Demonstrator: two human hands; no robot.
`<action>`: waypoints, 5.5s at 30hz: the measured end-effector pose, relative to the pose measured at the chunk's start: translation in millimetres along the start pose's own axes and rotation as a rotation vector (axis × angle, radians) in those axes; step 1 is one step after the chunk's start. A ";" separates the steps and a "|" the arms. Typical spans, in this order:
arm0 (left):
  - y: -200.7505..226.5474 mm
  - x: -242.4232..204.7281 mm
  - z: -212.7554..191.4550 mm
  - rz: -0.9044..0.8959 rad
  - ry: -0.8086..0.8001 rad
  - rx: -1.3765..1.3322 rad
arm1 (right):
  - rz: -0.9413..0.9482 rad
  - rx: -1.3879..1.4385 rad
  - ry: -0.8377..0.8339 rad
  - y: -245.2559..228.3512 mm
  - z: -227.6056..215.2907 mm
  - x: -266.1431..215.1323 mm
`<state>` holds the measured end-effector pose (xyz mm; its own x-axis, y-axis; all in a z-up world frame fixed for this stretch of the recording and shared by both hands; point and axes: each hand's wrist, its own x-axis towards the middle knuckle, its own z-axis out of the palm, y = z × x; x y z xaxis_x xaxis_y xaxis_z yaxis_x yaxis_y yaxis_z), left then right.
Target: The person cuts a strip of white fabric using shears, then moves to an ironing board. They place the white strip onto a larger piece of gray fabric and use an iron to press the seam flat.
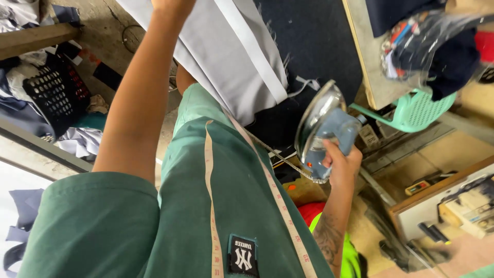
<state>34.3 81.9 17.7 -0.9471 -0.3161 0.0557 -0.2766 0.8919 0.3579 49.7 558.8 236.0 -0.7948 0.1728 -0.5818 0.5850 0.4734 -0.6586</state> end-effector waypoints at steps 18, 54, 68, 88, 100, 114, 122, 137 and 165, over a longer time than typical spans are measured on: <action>231.8 -83.5 83.0 0.761 -0.193 -0.204 | 0.215 0.503 0.510 78.7 -51.1 -82.7; 166.3 -105.2 54.4 0.912 -0.249 -0.047 | 0.077 0.312 0.399 80.3 -43.2 -90.7; 210.9 -84.5 56.0 0.983 -0.289 0.091 | 0.034 0.221 0.290 80.4 -44.7 -83.8; 161.6 -97.7 56.3 0.937 -0.150 -0.106 | 0.004 -0.393 0.036 109.2 -59.1 -53.2; 172.0 -75.0 64.2 0.870 -0.063 -0.307 | 0.061 -0.490 -0.094 79.6 -33.6 -43.9; 158.4 -84.7 71.1 0.921 -0.090 -0.325 | -0.178 -0.226 -0.180 94.0 -22.3 -22.6; 150.8 -86.9 83.2 0.945 -0.079 -0.235 | -0.091 -0.164 -0.157 94.2 -16.6 -24.6; 147.8 -84.2 85.2 0.919 -0.059 -0.266 | -0.193 -0.190 -0.159 107.8 -12.5 -11.7; 144.3 -84.7 88.1 0.822 -0.026 -0.381 | -0.225 -0.096 -0.320 96.3 39.8 54.3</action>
<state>60.2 265.9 -17.6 -0.8268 0.3848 0.4102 0.5566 0.6643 0.4989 69.3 579.5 121.9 -0.8019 -0.2153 -0.5573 0.3721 0.5498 -0.7479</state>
